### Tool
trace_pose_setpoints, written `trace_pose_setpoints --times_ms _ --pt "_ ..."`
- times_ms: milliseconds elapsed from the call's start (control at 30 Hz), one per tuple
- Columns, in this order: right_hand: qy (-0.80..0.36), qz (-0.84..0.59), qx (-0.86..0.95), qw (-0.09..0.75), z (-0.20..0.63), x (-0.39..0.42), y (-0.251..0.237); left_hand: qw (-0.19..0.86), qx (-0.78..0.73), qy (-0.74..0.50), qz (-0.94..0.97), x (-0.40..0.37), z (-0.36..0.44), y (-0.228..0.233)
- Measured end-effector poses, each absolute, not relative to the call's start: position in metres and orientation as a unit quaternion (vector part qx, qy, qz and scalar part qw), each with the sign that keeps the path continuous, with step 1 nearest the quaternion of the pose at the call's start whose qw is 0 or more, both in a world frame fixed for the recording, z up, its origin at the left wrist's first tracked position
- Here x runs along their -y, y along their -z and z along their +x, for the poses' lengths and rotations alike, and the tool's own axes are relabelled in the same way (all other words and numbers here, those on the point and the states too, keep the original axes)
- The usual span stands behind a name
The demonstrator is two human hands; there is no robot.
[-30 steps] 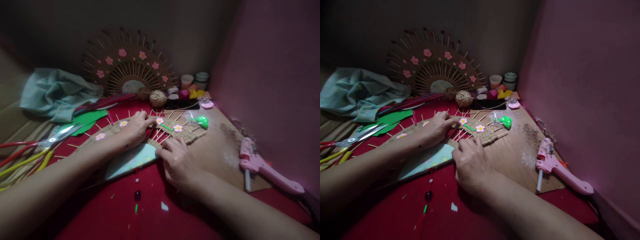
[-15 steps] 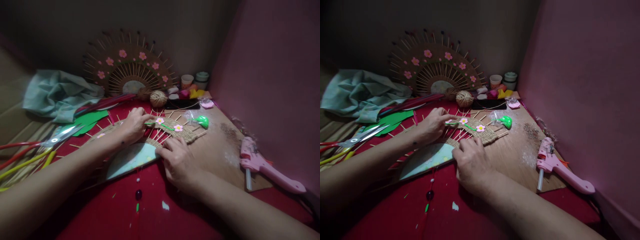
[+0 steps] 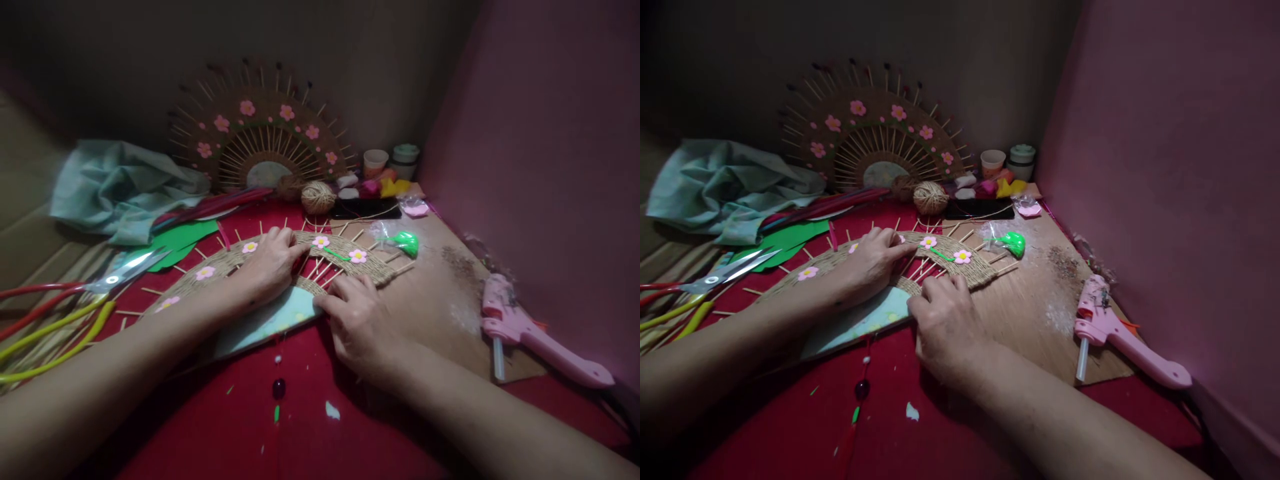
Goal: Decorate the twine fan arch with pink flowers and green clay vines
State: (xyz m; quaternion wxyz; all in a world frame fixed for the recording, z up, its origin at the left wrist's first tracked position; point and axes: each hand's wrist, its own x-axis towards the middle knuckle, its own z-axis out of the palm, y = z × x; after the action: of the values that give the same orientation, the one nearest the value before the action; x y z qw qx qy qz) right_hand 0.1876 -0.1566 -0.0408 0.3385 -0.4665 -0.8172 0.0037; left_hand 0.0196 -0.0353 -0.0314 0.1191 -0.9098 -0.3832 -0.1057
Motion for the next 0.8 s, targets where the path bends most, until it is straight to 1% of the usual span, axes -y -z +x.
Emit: trace_pose_setpoints --times_ms 167,400,667,800 --pt "-0.003 -0.469 0.816 0.338 0.1884 0.1582 0.0400 0.126 0.415 0.080 -0.897 0.0400 0.0124 0.0233" --pt "-0.001 -0.471 0.818 0.331 0.1878 0.1582 0.0416 0.166 0.399 0.029 -0.901 0.0439 0.0111 0.0235" --pt "-0.006 -0.470 0.815 0.339 0.1871 0.1593 0.0415 0.125 0.387 0.064 -0.911 0.0445 0.0113 0.0254" --pt "-0.006 -0.470 0.815 0.340 0.1872 0.1588 0.0415 0.129 0.374 0.064 -0.916 0.0438 0.0116 0.0286"
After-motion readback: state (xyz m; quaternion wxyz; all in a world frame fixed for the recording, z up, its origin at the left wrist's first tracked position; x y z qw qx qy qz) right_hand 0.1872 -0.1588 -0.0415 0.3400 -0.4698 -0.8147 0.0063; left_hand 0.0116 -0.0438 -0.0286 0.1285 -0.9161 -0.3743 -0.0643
